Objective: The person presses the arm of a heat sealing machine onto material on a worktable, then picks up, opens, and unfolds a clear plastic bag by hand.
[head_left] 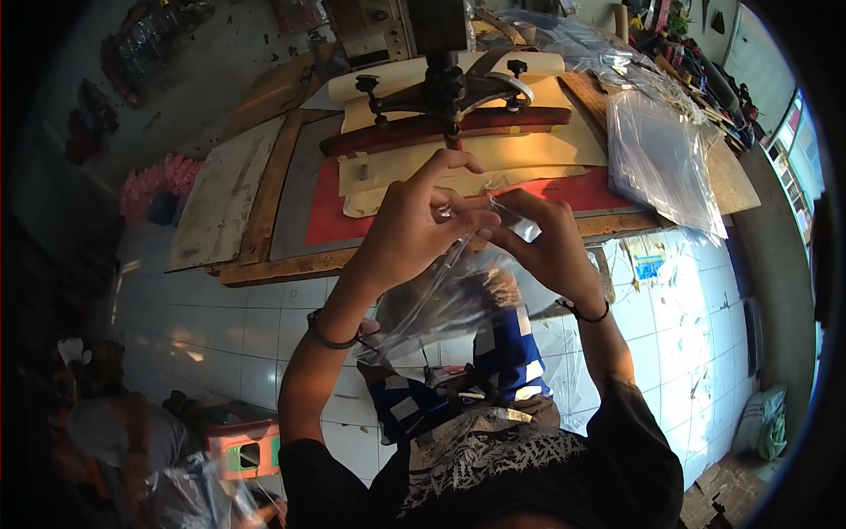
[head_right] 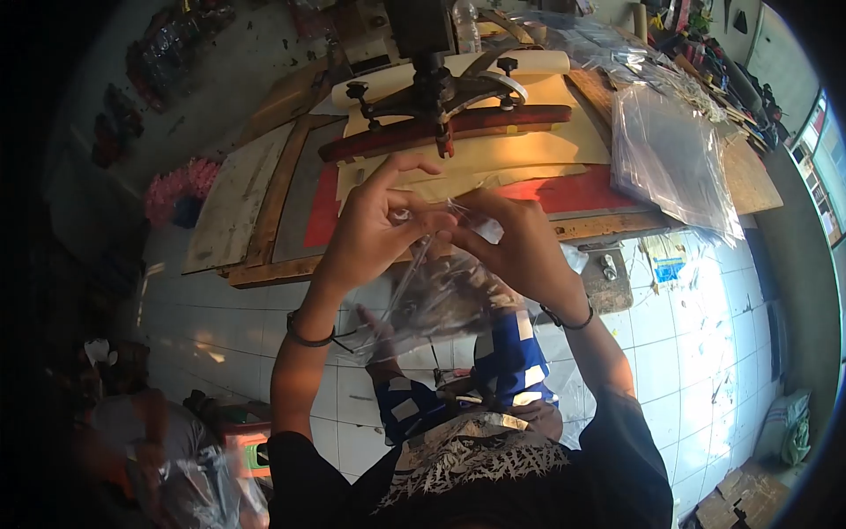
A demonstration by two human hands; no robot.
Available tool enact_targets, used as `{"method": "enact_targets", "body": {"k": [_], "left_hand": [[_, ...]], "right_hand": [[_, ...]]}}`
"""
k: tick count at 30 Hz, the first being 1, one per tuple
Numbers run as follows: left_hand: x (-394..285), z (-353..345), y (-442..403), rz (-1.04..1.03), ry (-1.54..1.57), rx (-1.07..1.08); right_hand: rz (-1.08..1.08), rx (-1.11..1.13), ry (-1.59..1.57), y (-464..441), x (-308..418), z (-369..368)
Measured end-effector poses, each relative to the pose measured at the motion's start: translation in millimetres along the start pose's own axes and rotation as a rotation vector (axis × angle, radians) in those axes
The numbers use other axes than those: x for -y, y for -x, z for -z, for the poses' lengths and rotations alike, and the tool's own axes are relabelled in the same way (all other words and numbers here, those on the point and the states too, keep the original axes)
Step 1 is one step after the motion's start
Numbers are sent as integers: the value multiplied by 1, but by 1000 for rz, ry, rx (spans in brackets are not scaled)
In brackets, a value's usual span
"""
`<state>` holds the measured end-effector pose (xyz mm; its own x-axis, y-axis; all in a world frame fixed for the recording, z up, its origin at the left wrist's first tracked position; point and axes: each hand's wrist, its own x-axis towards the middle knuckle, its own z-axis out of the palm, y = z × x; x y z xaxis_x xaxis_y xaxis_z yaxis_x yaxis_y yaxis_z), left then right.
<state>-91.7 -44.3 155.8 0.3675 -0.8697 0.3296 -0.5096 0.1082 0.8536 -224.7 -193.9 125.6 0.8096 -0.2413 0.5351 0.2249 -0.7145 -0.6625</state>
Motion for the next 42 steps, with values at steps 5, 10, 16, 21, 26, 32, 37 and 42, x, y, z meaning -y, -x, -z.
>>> {"method": "enact_targets", "body": {"k": [5, 10, 16, 21, 26, 32, 37, 42], "left_hand": [[13, 21, 23, -64, 10, -31], [12, 24, 35, -18, -69, -13], [20, 15, 39, -60, 117, -110], [13, 11, 46, 66, 146, -164], [28, 7, 54, 62, 86, -289], [28, 2, 64, 30, 137, -405], [1, -7, 134, -253, -529, -1011], [-10, -13, 236, 55, -1318, -1697]], "right_hand": [[-82, -17, -159, 1, -3, -13], [-128, 51, -94, 1, 2, -17], [-78, 119, -322, -9, 3, -24], [-76, 117, -249, -18, -2, -26], [-69, 68, -282, -16, -3, -33], [-115, 52, -113, -16, 3, -42], [-137, -140, -309, -16, -11, -34], [-201, -227, -328, -19, -45, -13]]}}
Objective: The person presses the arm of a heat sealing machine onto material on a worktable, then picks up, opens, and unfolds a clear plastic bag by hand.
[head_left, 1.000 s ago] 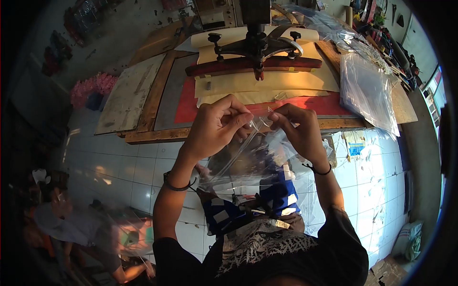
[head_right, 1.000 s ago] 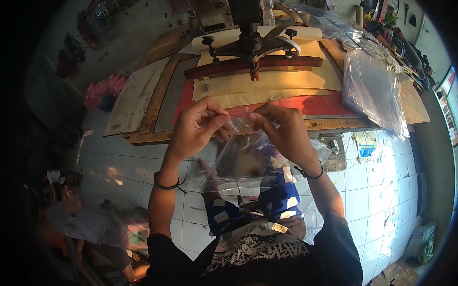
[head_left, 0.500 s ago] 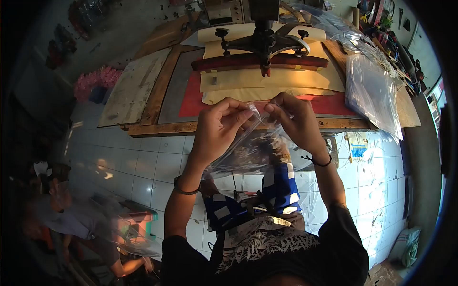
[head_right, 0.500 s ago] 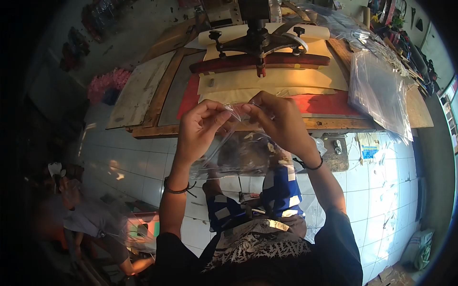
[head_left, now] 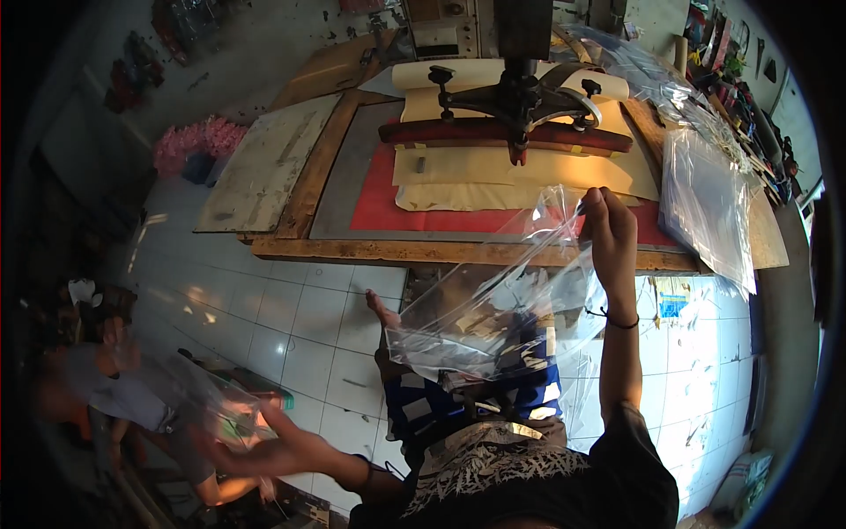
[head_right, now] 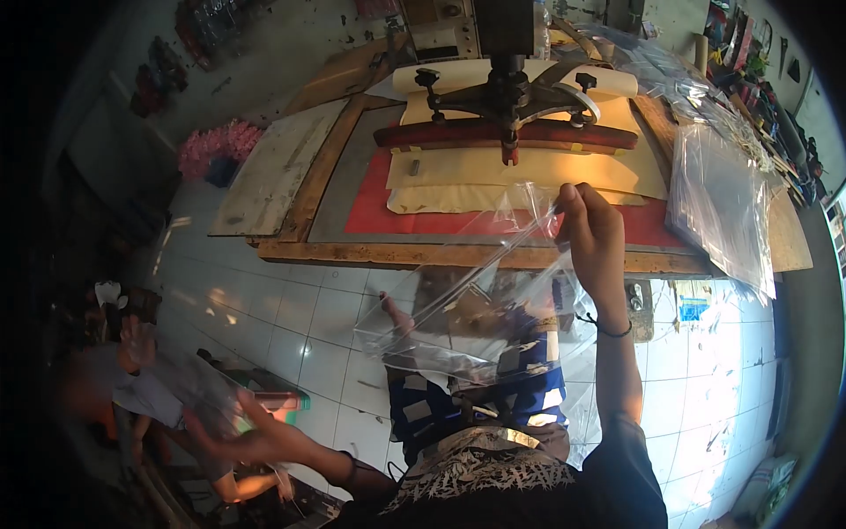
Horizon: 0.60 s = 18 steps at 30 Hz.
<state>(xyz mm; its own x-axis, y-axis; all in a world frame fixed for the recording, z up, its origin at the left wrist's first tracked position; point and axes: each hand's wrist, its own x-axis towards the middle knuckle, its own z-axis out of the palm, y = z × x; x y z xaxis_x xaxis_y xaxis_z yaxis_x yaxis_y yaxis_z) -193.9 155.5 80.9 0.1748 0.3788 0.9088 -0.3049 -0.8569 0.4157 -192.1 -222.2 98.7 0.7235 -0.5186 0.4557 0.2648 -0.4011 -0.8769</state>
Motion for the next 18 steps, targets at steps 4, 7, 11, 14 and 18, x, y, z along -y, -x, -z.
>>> {"method": "enact_targets", "body": {"k": [4, 7, 11, 14, 18], "left_hand": [[69, -11, -19, -27, -639, 141], [114, -4, -30, 300, -373, 271], [124, -20, -31, 272, -141, 257], [70, -62, -47, 60, -2, 142], [22, -136, -88, -246, 126, 303]], "right_hand": [[11, 6, 18, 0, -5, -4], [8, -16, -24, 3, -2, -6], [42, -67, 9, 5, -4, 6], [34, -57, -12, 6, -8, 16], [55, -81, 65, 12, -3, 26]]}}
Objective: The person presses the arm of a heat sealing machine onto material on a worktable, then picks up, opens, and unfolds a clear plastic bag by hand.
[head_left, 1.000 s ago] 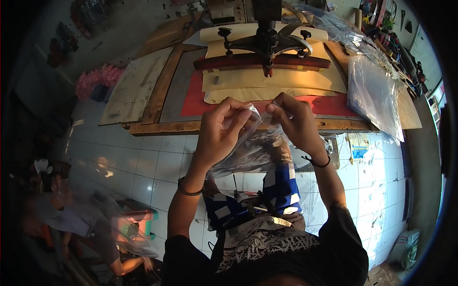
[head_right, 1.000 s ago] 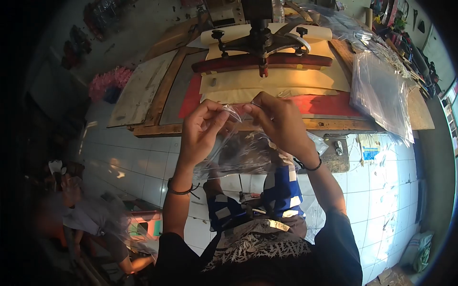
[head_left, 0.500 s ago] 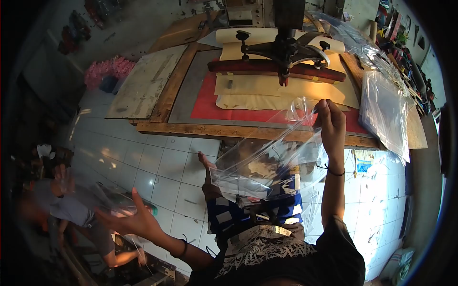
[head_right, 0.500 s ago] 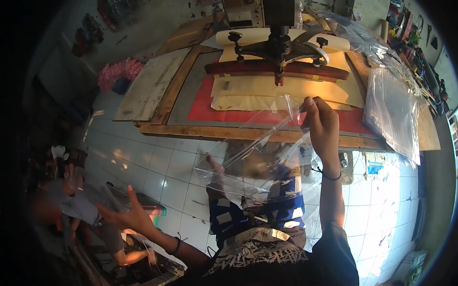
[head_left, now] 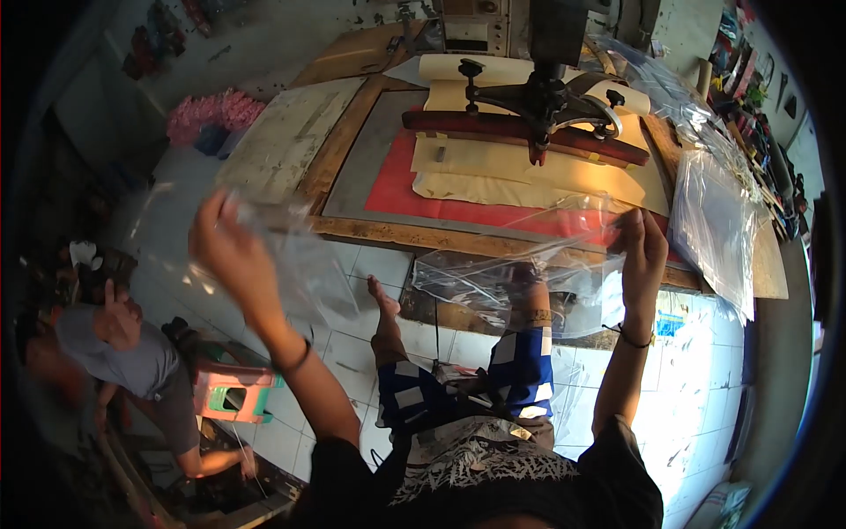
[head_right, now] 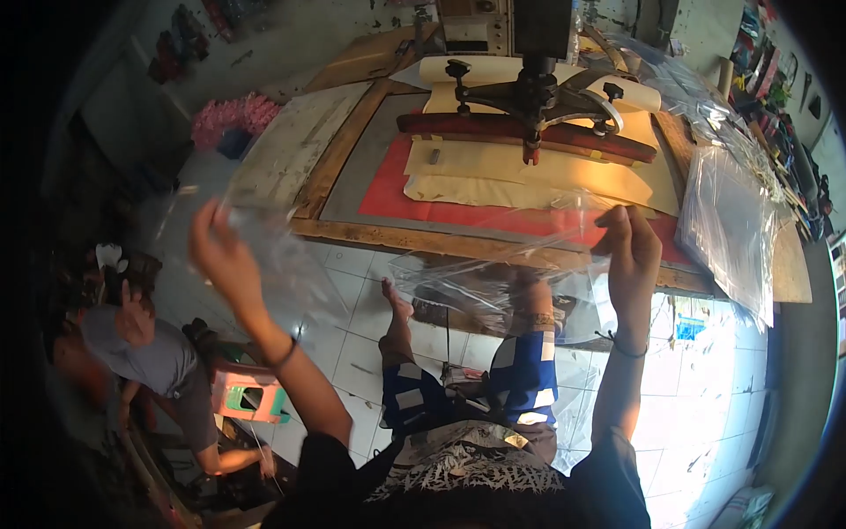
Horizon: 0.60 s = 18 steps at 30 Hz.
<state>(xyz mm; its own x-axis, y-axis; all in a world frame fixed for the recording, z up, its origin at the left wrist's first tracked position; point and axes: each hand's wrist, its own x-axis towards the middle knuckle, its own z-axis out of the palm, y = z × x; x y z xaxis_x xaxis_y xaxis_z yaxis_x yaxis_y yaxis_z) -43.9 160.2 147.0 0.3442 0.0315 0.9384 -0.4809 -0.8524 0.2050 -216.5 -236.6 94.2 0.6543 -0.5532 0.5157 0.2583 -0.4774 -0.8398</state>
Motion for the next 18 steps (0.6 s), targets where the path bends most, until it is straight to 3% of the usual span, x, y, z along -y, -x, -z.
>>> {"method": "enact_targets", "body": {"k": [3, 5, 9, 12, 15, 17, 18], "left_hand": [[-1, -53, -36, -296, -42, 130], [7, -89, -45, -350, -10, 339], [14, -141, -29, -165, -18, 995], [-24, -139, 3, -25, 272, 1006], [-77, -103, 31, 73, 1273, 1055], [-105, -71, 60, 312, 1828, 1011], [-114, -65, 75, 377, 1882, 904]], "right_hand": [[-17, -65, 16, 6, 4, 12], [-26, -102, 9, 7, 5, 19], [-49, -87, 10, 5, 14, 22], [-66, -39, -14, 10, 17, 18], [-84, -36, -60, 10, 21, 11], [-113, -57, -177, 8, 18, 10], [-109, -67, -183, 5, 16, 10]]}}
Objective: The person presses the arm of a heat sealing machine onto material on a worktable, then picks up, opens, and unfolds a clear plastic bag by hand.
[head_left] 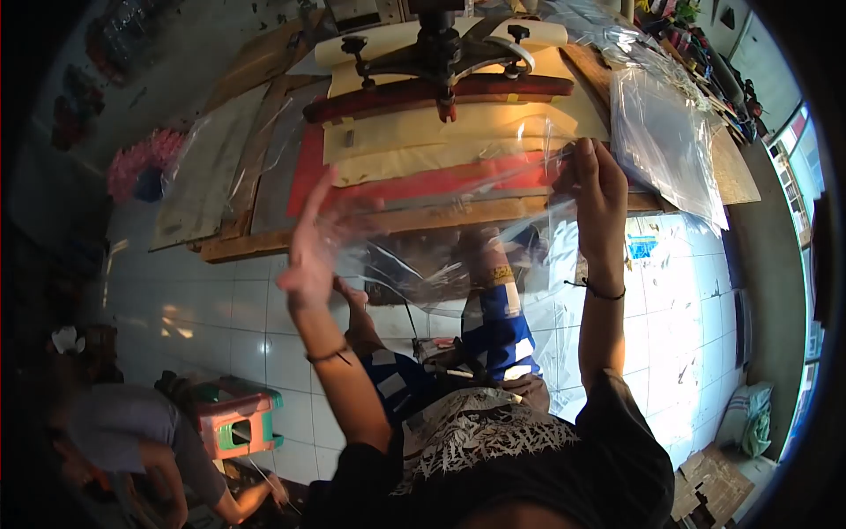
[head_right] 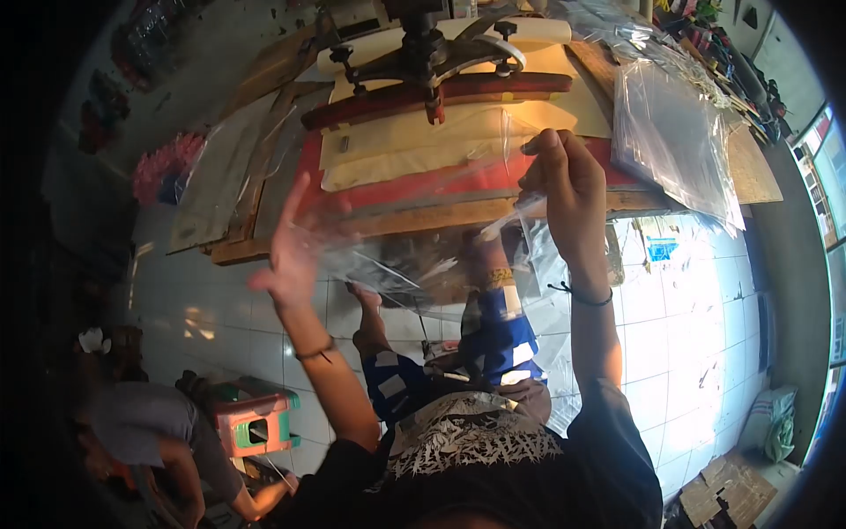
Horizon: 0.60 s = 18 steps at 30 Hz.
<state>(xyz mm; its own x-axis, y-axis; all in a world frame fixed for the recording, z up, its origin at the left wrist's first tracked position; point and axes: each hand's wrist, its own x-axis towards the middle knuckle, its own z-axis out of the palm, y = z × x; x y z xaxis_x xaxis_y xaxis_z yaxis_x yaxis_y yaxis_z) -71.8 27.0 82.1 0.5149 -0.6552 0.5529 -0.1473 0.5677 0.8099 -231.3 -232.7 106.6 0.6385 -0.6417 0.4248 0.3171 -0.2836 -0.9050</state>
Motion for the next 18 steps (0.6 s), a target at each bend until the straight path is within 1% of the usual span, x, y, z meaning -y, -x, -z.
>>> {"method": "enact_targets", "body": {"k": [2, 4, 5, 7, 8, 9, 10, 12, 13, 14, 15, 16, 18], "left_hand": [[18, -7, 14, 5, -45, -155], [26, -8, 20, 124, -253, -323], [27, -2, 15, 180, -169, -372], [20, -1, -6, 241, -249, -353], [17, 1, -19, 269, -292, -342], [17, 6, -29, 305, -390, -294], [21, 17, -39, 314, -422, -245], [42, 47, -54, 321, -479, -139], [55, 56, -51, 357, -520, -146], [69, 67, -49, 389, -564, -152], [79, 74, -49, 419, -611, -162], [84, 77, -48, 373, -640, -181], [88, 78, -38, 300, -698, -227]], "right_hand": [[-2, -15, -16, -3, -5, -2], [-19, 64, -2, -8, -11, 3], [-42, 98, -17, -12, -18, 7], [-121, 188, -111, -20, -18, 9], [-137, 250, -58, -26, -19, 12], [-111, 299, 38, -35, -28, 14], [-94, 344, 136, -45, -41, 15], [-151, 413, 110, -57, -80, 10], [-173, 445, 99, -60, -92, 8], [-145, 398, 256, -54, -92, 1], [-26, 347, 310, -52, -111, 0], [94, 298, 361, -53, -119, -6], [77, 303, 366, -56, -119, -6]]}}
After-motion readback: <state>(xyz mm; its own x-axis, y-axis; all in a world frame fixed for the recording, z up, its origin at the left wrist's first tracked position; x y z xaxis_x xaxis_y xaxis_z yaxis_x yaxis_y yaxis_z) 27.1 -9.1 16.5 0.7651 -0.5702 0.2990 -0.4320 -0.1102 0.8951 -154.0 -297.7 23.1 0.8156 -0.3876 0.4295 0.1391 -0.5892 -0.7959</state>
